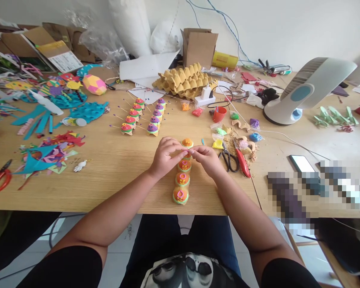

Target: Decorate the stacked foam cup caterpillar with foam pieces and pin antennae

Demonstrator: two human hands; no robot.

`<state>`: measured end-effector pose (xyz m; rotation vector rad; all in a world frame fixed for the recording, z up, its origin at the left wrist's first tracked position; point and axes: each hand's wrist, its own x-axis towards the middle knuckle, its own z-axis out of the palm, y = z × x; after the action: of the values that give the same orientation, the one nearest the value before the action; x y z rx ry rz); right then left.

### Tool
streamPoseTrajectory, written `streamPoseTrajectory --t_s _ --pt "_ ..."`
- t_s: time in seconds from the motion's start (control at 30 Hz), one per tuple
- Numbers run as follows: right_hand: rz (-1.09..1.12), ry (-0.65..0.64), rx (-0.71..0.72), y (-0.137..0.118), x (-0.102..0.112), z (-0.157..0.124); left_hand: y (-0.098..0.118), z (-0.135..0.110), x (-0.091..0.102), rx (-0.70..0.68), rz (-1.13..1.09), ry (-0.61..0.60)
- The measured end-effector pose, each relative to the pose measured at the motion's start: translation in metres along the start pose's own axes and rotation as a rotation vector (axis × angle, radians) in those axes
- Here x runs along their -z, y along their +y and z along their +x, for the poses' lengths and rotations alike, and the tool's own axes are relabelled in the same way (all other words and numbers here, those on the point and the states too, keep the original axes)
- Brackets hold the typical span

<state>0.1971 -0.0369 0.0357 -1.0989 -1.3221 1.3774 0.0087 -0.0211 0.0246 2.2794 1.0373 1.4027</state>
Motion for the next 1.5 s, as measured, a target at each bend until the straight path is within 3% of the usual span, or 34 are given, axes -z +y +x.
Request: streamPoseTrajectory --t_s 0.63,0.97,1.23,1.5 --pt "-0.009 0.08 0.009 0.005 0.003 0.004 -0.004 0.002 -0.003 0.11 -0.07 0.004" --pt "-0.12 0.231 0.02 0.014 0.004 0.015 -0.012 0.001 -0.01 0.202 -0.124 0.005" --pt "-0.097 0.236 0.013 0.014 0.002 0.013 -0.019 -0.001 -0.014 0.33 -0.193 0.047" --pt "-0.098 0.191 0.045 0.016 0.002 0.009 -0.02 -0.002 -0.019 0.367 -0.296 0.013"
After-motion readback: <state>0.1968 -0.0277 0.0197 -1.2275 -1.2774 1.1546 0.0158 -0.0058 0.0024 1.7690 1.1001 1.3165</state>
